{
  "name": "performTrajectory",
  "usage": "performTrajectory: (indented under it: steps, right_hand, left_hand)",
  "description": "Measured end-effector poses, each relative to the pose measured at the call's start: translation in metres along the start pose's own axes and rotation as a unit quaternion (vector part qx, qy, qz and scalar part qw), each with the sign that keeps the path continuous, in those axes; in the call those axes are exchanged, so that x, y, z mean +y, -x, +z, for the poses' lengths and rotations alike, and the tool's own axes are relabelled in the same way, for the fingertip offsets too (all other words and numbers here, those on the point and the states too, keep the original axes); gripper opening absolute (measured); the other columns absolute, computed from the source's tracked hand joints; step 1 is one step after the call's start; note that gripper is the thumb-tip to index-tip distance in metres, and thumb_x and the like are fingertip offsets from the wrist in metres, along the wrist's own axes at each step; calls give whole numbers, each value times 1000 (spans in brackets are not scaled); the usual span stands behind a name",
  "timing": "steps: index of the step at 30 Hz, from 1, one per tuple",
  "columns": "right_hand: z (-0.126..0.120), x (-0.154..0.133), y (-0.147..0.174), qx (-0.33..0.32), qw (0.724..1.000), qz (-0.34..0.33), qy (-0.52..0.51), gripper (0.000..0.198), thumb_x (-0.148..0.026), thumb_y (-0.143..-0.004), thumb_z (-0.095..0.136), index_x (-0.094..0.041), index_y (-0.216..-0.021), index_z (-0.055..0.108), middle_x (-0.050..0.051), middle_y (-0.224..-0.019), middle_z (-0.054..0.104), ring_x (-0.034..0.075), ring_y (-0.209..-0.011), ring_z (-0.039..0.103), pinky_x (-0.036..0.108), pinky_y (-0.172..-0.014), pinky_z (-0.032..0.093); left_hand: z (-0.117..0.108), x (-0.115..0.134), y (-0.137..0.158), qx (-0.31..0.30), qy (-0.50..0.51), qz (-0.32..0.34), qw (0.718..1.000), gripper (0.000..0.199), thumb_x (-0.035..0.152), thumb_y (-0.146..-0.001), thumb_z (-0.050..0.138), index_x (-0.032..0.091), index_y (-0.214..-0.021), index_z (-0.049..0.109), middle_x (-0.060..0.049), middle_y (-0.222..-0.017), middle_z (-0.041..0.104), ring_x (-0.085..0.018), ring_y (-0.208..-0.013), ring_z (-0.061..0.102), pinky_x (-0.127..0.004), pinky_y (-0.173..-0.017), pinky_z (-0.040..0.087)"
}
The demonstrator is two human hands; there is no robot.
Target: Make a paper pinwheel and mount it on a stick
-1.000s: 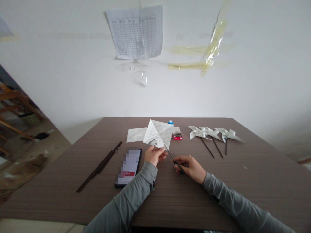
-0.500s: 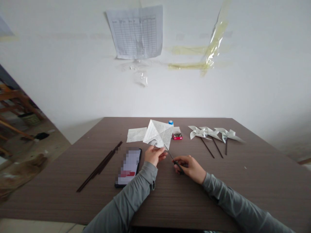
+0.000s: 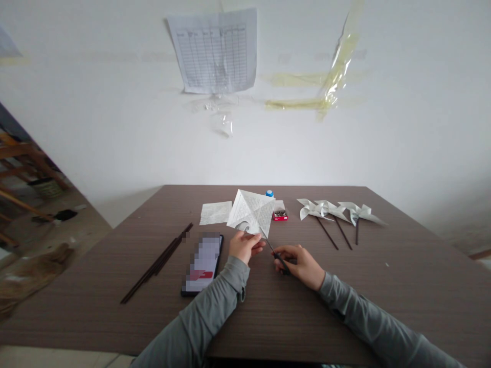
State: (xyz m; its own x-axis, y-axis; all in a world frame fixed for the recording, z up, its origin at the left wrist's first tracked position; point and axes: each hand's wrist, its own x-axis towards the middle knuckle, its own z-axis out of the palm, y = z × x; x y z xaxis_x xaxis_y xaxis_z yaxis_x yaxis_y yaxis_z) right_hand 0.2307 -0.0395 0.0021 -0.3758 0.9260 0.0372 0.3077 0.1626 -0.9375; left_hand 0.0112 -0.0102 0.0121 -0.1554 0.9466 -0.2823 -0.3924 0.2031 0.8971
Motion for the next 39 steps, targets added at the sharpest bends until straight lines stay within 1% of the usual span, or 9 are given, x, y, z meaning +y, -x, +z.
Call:
performTrajectory:
  steps: [4,11,16,22,25,28,33,36,39]
  right_hand:
    - [0,-1,0,0,1000,2,3,65,-89,-89,97,-27,-108,96,14,-84,92,40,-81,90,57,-98,81]
    - [0,-3,0,0,1000,2,3,64,-90,-88,97,-28,-105,95,13,-82,90,39,-80,89,56,-96,79]
    - [1,-6,1,0,1000,4,3,67,-94,-86,97,-29,-104,95,12,-79,89,40,-81,88,57,-97,78]
    - [1,-7,0,3,1000,6,8,72,-98,-84,95,-29,-102,95,12,-78,89,40,-79,87,56,-95,78]
    - [1,-7,0,2,1000,10,11,73,-100,-83,94,-29,-102,96,13,-79,90,41,-79,87,58,-97,77]
    - [2,-5,0,6,1000,6,12,73,-99,-85,94,-28,-102,97,13,-79,91,39,-78,86,58,-99,78]
    - [2,0,-1,12,1000,-2,20,73,-98,-87,93,-28,-104,97,14,-81,92,40,-78,88,57,-100,77]
    - [2,4,-1,15,999,-6,30,65,-92,-90,91,-29,-106,98,12,-80,92,40,-80,89,56,-100,78]
    - [1,8,-2,22,999,-19,41,52,-80,-94,91,-29,-105,98,11,-80,92,39,-78,89,57,-101,78]
  left_hand:
    - [3,3,3,13,-21,-28,999,47,0,-90,111,22,-95,69,-5,-90,92,-20,-71,92,-19,-60,66]
    - [3,2,3,12,-17,-29,999,54,3,-84,118,23,-99,70,-3,-88,91,-22,-70,93,-19,-59,67]
    - [4,5,5,18,-22,-31,999,52,3,-85,117,22,-98,70,-4,-88,91,-22,-72,93,-19,-59,66]
    - [6,8,7,20,-25,-34,999,46,-2,-91,110,20,-93,70,-4,-87,91,-17,-66,88,-16,-55,62]
    - [6,9,8,20,-29,-35,999,46,2,-89,114,21,-96,72,-3,-88,92,-18,-68,90,-16,-56,64]
    - [8,10,9,22,-30,-38,999,48,2,-89,114,21,-95,71,-3,-87,91,-18,-69,91,-16,-56,64]
    - [13,17,16,31,-9,-50,998,40,-7,-98,101,20,-93,72,0,-84,88,-14,-63,86,-14,-52,59]
    - [15,21,18,43,6,-48,998,37,-5,-102,98,20,-94,72,1,-84,87,-14,-63,86,-14,-50,58]
    - [15,22,19,53,12,-38,998,38,-2,-102,99,21,-94,70,3,-85,86,-13,-64,86,-14,-51,58]
